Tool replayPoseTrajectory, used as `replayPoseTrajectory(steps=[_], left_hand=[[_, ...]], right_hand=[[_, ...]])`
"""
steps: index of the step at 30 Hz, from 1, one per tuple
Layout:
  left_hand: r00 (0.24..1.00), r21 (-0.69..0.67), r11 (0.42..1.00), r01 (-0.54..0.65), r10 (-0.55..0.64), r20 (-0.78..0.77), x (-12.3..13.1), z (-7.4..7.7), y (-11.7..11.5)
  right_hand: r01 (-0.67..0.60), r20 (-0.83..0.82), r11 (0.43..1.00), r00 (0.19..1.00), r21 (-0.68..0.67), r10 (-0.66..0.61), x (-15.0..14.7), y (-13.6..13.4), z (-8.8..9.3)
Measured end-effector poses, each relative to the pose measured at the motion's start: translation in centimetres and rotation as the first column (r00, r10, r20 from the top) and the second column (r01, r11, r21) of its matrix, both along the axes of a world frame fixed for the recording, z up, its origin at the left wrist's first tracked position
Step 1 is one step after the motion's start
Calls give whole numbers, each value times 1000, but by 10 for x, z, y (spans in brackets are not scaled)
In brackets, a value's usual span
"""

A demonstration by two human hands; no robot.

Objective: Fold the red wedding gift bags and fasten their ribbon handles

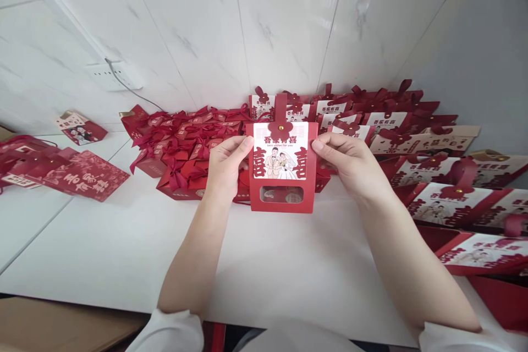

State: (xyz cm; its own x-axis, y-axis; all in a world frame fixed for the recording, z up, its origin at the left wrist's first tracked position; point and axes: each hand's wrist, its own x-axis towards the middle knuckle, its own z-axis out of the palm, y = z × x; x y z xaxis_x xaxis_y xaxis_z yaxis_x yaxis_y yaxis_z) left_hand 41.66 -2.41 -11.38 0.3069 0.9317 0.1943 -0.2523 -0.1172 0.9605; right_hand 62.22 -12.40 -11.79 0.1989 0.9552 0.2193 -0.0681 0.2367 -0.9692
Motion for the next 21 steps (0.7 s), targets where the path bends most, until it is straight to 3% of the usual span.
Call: replayPoseTrajectory(steps=[7, 12, 17, 21], left_hand=[[998, -43, 997, 58, -57, 19, 1, -3, 2], [998, -32, 998, 58, -59, -8, 3, 0, -4], [971, -18, 991, 135, -136, -194, 2, 5, -8], [950, 16, 995, 94, -85, -299, 4, 7, -11]], right_hand=[[-59, -70, 998, 996, -18, 58, 5, 1, -1], [81, -24, 997, 996, 12, -81, 5, 0, 0], [223, -53, 972, 974, 70, -219, 7, 2, -3], [258, -119, 965, 960, 38, -252, 9, 5, -4]])
